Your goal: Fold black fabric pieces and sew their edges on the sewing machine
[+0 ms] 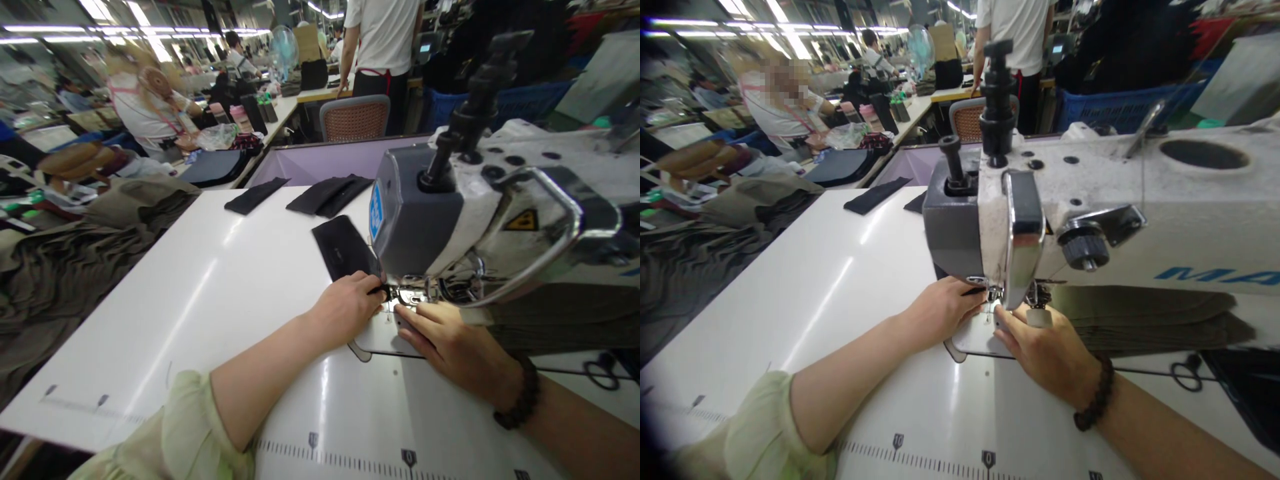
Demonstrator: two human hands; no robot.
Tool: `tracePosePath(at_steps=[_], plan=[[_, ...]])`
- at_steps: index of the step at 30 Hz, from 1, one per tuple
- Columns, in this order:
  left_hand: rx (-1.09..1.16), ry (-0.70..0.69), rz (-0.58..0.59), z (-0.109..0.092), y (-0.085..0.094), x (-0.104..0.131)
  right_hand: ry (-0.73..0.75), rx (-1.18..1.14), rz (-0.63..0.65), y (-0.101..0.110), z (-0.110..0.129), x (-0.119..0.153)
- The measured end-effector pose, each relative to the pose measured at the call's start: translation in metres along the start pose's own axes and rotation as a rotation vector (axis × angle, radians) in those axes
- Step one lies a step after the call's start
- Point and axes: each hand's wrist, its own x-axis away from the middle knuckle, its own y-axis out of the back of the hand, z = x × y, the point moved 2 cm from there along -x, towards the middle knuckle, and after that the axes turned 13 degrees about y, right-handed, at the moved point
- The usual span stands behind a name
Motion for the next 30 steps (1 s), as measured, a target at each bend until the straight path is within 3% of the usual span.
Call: tracePosePath(at_steps=[8, 24, 27, 30], plan=[[-0.056, -0.021, 0.103, -0.018, 0.008, 0.013, 0.007, -0.027, -0.024, 0.000, -0.001, 0.001], [-0.018, -0.014, 0.126, -0.018, 0.007, 0.012, -0.002, -0.019, -0.055, 0.005, 0.000, -0.001], [-0.066, -0.073, 0.119, -0.023, 0.010, 0.015, 0.061, -0.054, -0.063, 0.013, 0.003, -0.003], [-0.104, -0.218, 0.147, -0.033, 0.012, 0.022, 0.191, -0.117, -0.035, 0.019, 0.010, -0.002]])
